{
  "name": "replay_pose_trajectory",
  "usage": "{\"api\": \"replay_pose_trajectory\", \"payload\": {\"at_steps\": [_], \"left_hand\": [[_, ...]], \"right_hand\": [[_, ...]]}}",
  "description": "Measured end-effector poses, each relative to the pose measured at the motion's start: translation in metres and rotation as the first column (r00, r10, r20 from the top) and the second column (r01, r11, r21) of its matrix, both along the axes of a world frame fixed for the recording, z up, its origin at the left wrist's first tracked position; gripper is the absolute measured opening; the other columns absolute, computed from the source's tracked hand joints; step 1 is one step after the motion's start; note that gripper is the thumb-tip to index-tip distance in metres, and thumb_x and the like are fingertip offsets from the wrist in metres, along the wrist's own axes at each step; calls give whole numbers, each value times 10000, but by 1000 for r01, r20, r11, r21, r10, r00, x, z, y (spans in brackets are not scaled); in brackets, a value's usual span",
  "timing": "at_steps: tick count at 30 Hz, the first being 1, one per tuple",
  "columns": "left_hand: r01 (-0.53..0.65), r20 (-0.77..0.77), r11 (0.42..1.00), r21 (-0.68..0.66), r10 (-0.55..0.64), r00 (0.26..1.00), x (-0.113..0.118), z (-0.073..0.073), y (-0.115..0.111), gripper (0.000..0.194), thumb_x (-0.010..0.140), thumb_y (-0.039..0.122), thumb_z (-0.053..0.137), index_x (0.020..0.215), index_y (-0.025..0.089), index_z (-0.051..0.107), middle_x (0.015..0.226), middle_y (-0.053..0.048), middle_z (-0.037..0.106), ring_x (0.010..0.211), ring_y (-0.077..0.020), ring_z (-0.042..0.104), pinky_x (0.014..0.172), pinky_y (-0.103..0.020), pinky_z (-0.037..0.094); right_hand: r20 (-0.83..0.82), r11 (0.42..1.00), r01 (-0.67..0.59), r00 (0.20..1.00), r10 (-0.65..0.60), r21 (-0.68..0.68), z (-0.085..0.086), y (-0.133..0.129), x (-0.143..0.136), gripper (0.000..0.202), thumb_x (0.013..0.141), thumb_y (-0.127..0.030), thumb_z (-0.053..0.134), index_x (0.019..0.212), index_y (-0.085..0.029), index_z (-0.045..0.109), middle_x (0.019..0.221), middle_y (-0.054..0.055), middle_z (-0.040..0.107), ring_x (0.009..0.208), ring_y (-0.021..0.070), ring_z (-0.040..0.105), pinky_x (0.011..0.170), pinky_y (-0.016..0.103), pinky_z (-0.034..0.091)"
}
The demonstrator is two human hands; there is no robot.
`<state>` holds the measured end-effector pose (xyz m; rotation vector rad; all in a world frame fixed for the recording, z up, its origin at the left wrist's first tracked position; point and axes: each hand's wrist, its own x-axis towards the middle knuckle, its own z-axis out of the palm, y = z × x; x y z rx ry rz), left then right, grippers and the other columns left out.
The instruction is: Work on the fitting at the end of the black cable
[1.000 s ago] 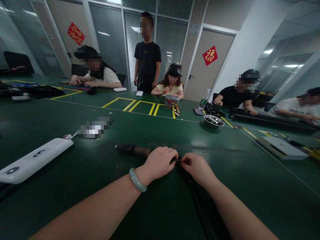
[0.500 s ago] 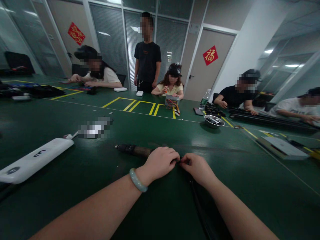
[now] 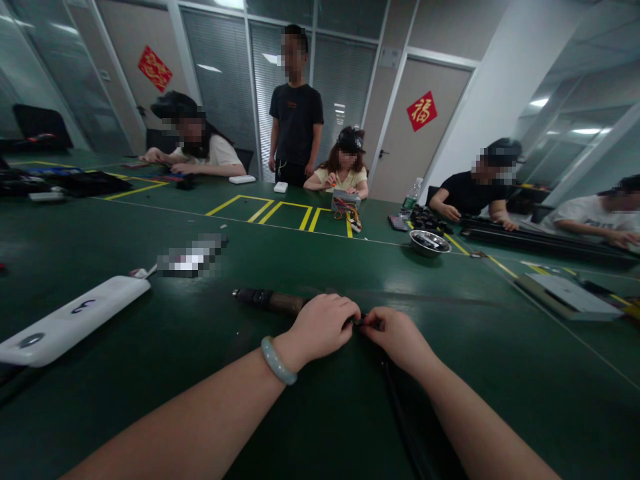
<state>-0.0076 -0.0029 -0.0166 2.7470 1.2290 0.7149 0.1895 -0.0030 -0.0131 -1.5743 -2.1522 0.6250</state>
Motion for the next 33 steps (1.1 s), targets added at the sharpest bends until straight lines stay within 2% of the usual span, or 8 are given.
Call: {"api": "replay_pose_trajectory", "payload": {"at_steps": [5, 11, 17, 23, 33], "left_hand": [[-45, 10, 999, -8, 46, 999, 1, 2, -1, 173, 826, 209, 569, 999, 216, 575, 946, -18, 632, 901, -200, 582, 815, -350, 438], [-31, 1, 999, -14, 31, 1000, 2, 0, 0, 125, 820, 189, 560, 939, 214, 589, 947, -15, 635, 915, -198, 583, 825, -351, 437], [-40, 7, 999, -11, 40, 999, 3, 0, 0, 208, 805, 170, 554, 1005, 221, 578, 977, -18, 638, 923, -203, 585, 836, -360, 440], [-42, 18, 999, -17, 42, 999, 2, -2, 2, 136, 810, 175, 551, 939, 208, 579, 933, -22, 632, 899, -202, 583, 818, -354, 440], [-32, 17, 999, -23, 33, 999, 2, -1, 2, 115, 827, 179, 556, 936, 206, 582, 933, -13, 632, 905, -195, 583, 822, -354, 443]], "right_hand": [[2, 1000, 1, 1000, -1, -12, -1, 1, 0, 69, 762, -243, 628, 783, -212, 686, 754, -6, 673, 660, 137, 574, 590, 237, 365], [-10, 1000, 1, 1000, -2, -6, -5, 2, 3, 69, 768, -255, 634, 790, -214, 686, 749, -14, 672, 644, 127, 567, 583, 233, 363], [-2, 1000, 5, 1000, -5, -8, -4, 1, 2, 58, 763, -245, 640, 775, -214, 687, 748, -14, 675, 650, 127, 566, 578, 229, 360], [-3, 1000, 10, 1000, -10, 3, -4, 1, 2, 64, 766, -258, 642, 779, -215, 689, 747, -11, 675, 648, 129, 569, 579, 231, 362], [-3, 1000, 23, 1000, -23, -19, -2, 0, 0, 78, 772, -254, 630, 782, -208, 692, 755, -3, 684, 655, 135, 580, 586, 237, 370]]}}
